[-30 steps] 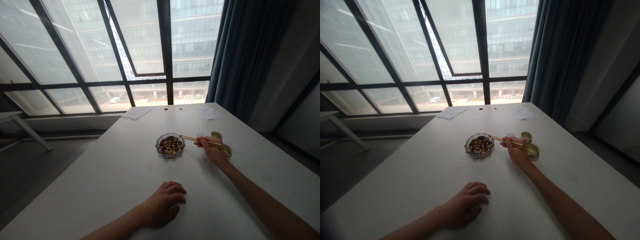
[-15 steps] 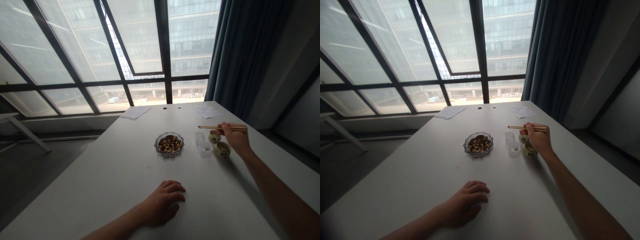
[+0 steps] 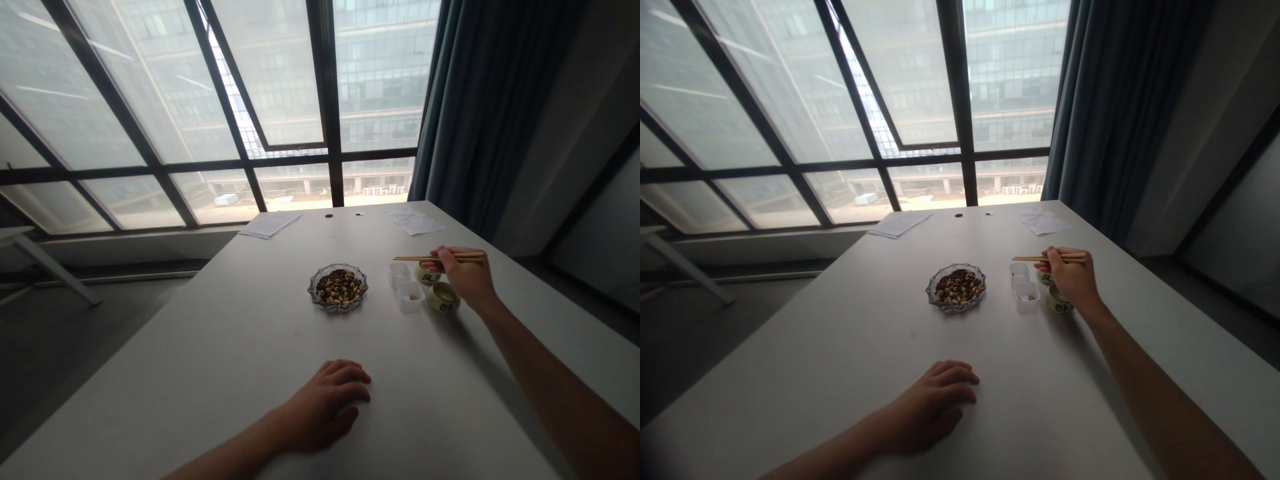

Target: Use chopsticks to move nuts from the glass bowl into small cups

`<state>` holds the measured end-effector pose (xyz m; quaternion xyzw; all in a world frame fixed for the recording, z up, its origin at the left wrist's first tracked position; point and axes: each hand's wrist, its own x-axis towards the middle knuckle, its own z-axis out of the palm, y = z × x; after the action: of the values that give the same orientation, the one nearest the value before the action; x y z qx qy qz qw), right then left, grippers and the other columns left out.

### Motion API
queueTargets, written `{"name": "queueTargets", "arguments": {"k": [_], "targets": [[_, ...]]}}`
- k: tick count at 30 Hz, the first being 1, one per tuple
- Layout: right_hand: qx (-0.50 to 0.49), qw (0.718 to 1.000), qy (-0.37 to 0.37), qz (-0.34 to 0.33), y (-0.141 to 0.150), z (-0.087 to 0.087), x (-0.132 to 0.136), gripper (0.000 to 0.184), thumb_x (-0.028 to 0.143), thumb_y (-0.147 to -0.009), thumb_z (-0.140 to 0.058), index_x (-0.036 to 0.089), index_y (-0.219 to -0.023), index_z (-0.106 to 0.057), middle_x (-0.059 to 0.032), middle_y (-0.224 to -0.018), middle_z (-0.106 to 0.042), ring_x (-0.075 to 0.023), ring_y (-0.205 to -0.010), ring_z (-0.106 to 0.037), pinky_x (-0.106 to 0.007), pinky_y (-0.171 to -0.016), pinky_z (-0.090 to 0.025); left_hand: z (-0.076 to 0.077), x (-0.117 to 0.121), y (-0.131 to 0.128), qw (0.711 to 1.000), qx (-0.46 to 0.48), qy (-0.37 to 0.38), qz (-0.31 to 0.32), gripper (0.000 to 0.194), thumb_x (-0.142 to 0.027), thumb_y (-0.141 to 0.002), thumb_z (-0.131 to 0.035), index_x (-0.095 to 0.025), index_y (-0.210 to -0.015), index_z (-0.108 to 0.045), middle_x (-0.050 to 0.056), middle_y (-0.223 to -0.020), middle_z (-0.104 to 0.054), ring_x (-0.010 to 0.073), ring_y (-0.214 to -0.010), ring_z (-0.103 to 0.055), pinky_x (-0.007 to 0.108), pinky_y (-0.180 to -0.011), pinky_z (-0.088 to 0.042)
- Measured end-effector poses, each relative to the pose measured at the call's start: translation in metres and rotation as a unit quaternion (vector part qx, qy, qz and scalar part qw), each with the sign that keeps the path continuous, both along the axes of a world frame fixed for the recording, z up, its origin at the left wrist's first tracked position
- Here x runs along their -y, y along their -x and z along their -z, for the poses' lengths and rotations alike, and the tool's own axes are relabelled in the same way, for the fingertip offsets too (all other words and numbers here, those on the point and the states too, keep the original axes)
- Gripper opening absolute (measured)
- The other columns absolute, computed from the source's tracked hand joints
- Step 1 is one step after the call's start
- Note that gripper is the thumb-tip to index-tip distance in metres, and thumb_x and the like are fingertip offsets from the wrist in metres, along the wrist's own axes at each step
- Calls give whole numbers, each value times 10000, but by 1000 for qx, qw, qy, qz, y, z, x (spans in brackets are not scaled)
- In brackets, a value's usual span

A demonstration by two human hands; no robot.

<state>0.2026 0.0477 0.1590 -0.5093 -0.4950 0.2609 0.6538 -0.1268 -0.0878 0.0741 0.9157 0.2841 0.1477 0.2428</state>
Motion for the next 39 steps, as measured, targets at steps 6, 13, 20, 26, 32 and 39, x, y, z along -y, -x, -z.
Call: {"name": "queueTargets", "arguments": {"k": [6,13,20,26,32,39], "targets": [[19,998,-25,-62,16,7,6,392,519,-845,-764,128,-810,-775,-127,-779,-786,-262,-671,-785,-322,-629,-676,1,0,1,1000,4,0,1,347,-145,-894,-613,-280,-1213,-611,62,-1375,-619,269,-1344,-513,420,-1159,-389],[51,987,17,-154,46,15,19,451,586,-848,-741,140,-882,-794,-127,-815,-792,-258,-723,-787,-335,-669,-672,3,0,0,1000,5,-6,-2,354,-129,-883,-611,-283,-1202,-611,53,-1372,-621,266,-1343,-512,424,-1159,-385],[106,969,30,-223,60,32,19,456,583,-915,-664,148,-951,-797,-126,-899,-796,-248,-809,-781,-331,-710,-658,7,0,0,1000,6,-12,-5,349,-141,-884,-626,-287,-1200,-612,49,-1359,-629,267,-1338,-520,416,-1156,-389],[161,960,5,-228,64,36,19,429,552,-963,-613,168,-964,-804,-106,-879,-787,-244,-800,-770,-341,-707,-653,9,1,0,1000,8,-9,-7,371,-128,-868,-641,-294,-1199,-609,32,-1362,-628,261,-1330,-520,413,-1157,-377],[159,957,2,-241,76,40,8,428,553,-957,-622,165,-951,-804,-107,-880,-791,-262,-812,-776,-364,-694,-665,10,1,0,1000,10,-12,-9,359,-144,-871,-650,-295,-1194,-605,29,-1364,-627,260,-1332,-517,410,-1160,-368],[100,966,45,-232,85,52,-5,482,605,-915,-653,144,-901,-793,-119,-864,-799,-286,-832,-790,-362,-670,-680,7,1,0,1000,9,-8,-4,362,-146,-873,-656,-297,-1198,-605,21,-1358,-631,252,-1322,-527,401,-1153,-373]]}}
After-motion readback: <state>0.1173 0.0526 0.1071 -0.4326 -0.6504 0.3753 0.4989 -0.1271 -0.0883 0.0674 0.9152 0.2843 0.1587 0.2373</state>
